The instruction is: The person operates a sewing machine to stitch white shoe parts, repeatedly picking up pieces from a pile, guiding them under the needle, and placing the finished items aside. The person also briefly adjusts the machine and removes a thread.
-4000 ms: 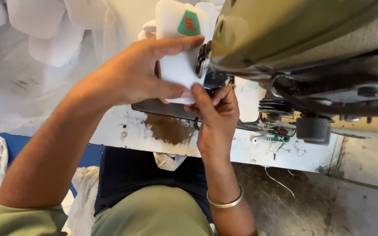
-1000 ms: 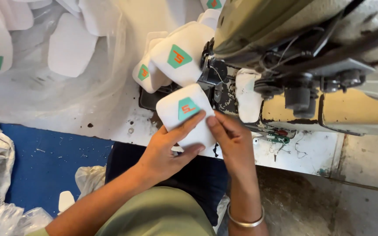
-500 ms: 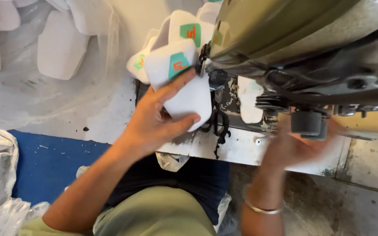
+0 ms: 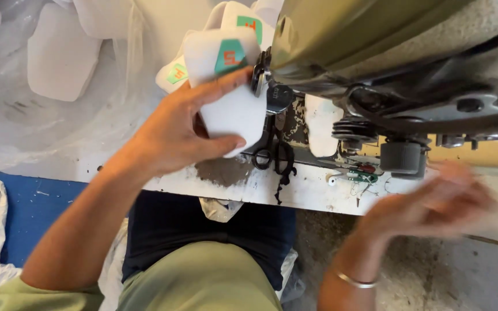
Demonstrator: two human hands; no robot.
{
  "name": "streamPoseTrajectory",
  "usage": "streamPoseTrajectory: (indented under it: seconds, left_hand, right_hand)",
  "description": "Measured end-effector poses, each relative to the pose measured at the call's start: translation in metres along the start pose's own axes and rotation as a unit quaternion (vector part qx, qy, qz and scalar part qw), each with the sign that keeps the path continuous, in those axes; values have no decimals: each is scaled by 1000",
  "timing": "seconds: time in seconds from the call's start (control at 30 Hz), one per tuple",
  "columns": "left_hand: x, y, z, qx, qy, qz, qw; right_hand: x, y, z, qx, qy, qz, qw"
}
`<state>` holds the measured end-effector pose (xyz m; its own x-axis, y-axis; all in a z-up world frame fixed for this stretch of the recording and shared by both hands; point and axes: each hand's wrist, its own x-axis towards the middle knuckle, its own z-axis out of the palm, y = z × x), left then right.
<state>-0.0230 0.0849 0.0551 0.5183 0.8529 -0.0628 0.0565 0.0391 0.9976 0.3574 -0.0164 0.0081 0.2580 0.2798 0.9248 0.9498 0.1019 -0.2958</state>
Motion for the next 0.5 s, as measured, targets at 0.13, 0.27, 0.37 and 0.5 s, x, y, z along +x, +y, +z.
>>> streamPoseTrajectory:
  seconds: [0.13, 0.27, 0.37, 0.5]
  left_hand:
    - [19, 14, -25, 60, -51, 31, 996]
    - [41, 22, -40, 102, -106, 0, 989]
    - [56, 14, -50, 94, -134, 38, 986]
    - [63, 9, -54, 0, -149, 42, 988]
  right_hand:
    - [-54, -119, 42, 271, -357, 350, 822]
    - [-40, -188, 78, 482, -287, 555, 615]
    - [-36, -198, 86, 481, -242, 584, 607]
    - [-29, -202, 91, 462, -237, 589, 620]
